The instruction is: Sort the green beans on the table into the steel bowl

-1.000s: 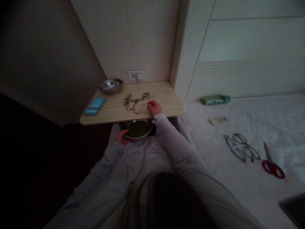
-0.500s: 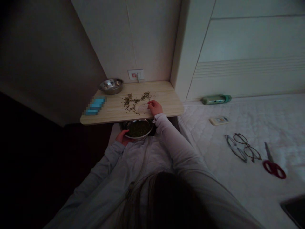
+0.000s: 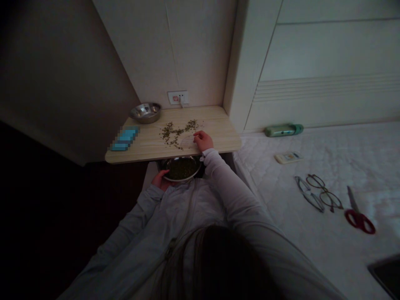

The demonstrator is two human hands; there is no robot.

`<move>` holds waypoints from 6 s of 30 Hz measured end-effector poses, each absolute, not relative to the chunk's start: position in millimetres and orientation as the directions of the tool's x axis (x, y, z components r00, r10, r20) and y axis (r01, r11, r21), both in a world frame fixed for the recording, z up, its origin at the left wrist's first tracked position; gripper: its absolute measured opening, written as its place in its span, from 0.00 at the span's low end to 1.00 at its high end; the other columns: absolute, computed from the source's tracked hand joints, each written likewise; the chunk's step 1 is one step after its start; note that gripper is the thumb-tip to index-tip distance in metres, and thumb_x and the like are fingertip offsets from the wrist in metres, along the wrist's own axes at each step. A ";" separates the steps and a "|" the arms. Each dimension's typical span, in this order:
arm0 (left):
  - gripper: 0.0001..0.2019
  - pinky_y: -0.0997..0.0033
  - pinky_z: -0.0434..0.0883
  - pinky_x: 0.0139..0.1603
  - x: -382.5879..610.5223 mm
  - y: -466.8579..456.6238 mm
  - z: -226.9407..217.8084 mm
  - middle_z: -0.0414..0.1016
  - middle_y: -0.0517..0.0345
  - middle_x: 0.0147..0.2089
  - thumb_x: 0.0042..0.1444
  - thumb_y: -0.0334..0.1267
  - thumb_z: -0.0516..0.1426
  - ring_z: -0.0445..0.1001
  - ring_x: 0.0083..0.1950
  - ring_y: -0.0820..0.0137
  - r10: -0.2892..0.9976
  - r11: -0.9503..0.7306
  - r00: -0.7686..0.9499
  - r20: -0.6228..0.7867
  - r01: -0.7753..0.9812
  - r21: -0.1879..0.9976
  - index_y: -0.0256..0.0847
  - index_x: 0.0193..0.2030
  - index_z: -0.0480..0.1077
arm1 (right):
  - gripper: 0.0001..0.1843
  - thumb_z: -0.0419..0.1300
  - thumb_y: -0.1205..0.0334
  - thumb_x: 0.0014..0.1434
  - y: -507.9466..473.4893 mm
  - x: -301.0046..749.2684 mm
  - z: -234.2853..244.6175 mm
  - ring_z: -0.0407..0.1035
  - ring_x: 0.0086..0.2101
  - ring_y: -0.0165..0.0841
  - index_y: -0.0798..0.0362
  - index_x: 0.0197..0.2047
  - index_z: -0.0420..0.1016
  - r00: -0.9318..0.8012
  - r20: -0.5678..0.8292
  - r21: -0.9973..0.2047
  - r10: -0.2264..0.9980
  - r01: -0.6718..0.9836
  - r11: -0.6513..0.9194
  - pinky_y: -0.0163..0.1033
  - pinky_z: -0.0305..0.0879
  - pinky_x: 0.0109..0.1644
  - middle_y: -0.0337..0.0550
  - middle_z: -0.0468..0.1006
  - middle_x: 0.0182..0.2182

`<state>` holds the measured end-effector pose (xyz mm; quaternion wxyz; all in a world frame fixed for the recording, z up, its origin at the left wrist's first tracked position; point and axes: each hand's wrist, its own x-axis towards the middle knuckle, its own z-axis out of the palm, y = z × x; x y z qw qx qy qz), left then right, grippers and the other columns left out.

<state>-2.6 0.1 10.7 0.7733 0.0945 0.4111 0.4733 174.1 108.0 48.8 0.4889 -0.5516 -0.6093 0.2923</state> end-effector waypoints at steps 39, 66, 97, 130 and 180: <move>0.15 0.66 0.66 0.27 -3.8 1.5 7.2 0.71 0.53 0.27 0.41 0.31 0.46 0.68 0.32 0.66 0.818 0.533 0.206 -0.537 -0.621 0.574 0.33 0.38 0.63 | 0.12 0.46 0.63 0.39 106.7 176.2 41.7 0.60 0.22 0.25 0.53 0.29 0.65 0.094 0.298 -0.884 0.950 0.402 0.237 0.34 0.57 0.31 0.33 0.67 0.18; 0.15 0.62 0.65 0.33 -4.9 2.8 3.7 0.71 0.54 0.28 0.40 0.31 0.47 0.67 0.36 0.65 0.819 0.522 0.206 -0.536 -0.655 0.546 0.34 0.38 0.62 | 0.12 0.46 0.63 0.38 101.8 175.1 45.7 0.60 0.21 0.24 0.53 0.29 0.65 0.088 0.301 -0.880 0.949 0.410 0.241 0.33 0.56 0.29 0.33 0.67 0.18; 0.17 0.65 0.65 0.31 -5.7 3.3 4.0 0.70 0.53 0.32 0.41 0.30 0.46 0.67 0.35 0.67 0.821 0.525 0.215 -0.528 -0.646 0.554 0.33 0.42 0.60 | 0.12 0.45 0.63 0.40 97.4 176.0 48.3 0.59 0.22 0.25 0.54 0.30 0.64 0.067 0.341 -0.839 0.938 0.472 0.271 0.33 0.55 0.30 0.34 0.67 0.19; 0.17 0.65 0.65 0.31 -7.6 5.1 0.8 0.71 0.54 0.32 0.42 0.31 0.46 0.67 0.36 0.67 0.817 0.539 0.236 -0.526 -0.636 0.552 0.35 0.42 0.60 | 0.13 0.45 0.63 0.39 98.3 176.1 47.1 0.59 0.23 0.25 0.53 0.30 0.64 0.071 0.343 -0.832 0.937 0.486 0.268 0.33 0.55 0.30 0.34 0.67 0.19; 0.16 0.66 0.65 0.30 -6.6 4.0 2.5 0.71 0.54 0.29 0.42 0.31 0.47 0.67 0.34 0.67 0.823 0.523 0.223 -0.522 -0.653 0.547 0.33 0.41 0.61 | 0.13 0.45 0.63 0.40 100.0 176.4 45.6 0.59 0.22 0.25 0.54 0.30 0.64 0.053 0.356 -0.837 0.933 0.461 0.293 0.34 0.55 0.30 0.34 0.67 0.19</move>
